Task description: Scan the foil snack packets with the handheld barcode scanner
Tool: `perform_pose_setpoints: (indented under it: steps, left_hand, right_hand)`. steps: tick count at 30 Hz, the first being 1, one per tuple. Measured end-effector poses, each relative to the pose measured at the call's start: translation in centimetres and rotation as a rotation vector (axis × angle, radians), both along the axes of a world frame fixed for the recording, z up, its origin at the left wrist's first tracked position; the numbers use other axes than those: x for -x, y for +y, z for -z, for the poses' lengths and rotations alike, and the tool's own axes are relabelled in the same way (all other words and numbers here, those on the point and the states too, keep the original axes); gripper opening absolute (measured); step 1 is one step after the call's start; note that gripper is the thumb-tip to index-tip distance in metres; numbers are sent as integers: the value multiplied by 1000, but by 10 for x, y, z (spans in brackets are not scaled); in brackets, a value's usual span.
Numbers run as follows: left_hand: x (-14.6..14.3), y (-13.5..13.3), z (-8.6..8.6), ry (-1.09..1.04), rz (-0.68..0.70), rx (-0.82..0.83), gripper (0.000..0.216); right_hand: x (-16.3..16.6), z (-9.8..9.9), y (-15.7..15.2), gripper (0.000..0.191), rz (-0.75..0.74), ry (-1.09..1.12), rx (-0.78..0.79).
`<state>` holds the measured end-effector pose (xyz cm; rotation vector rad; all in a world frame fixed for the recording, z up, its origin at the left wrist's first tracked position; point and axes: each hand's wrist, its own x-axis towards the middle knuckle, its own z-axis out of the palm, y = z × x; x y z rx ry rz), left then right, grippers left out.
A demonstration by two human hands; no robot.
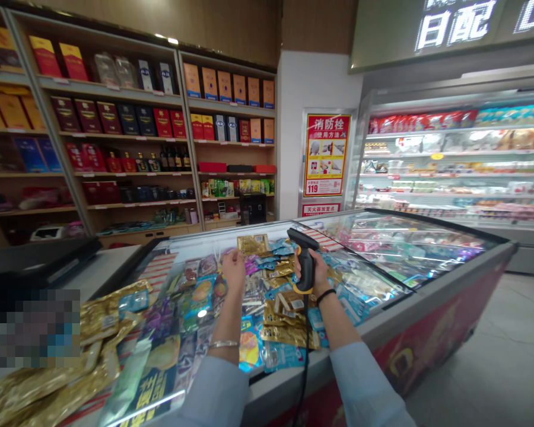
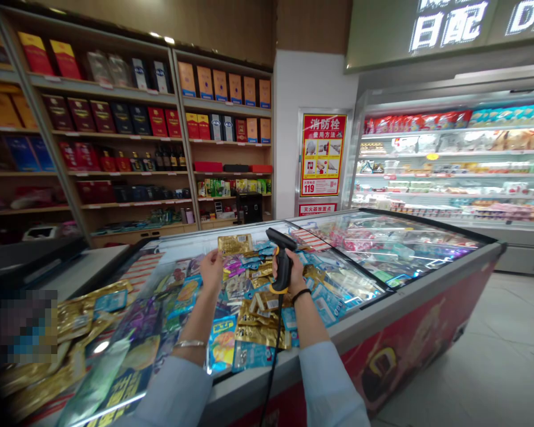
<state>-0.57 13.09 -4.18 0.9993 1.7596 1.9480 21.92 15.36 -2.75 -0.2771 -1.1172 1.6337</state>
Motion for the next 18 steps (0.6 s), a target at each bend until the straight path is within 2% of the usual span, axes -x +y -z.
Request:
perform_pose_setpoints:
  steps: [3,7,18]
  left_hand:
    - [4,-5,-3,146,-185,-81,32]
    - [4,-12,-9,230,-311,-103,30]
    - [1,-20,-16,235,-385,-141,30]
  right_hand:
    - [2,0,-3,34,-48,-28,15]
    - [2,-1,-6,34,-110,-48,16]
    - [-1,3,-1,35,-160,-40,-15]
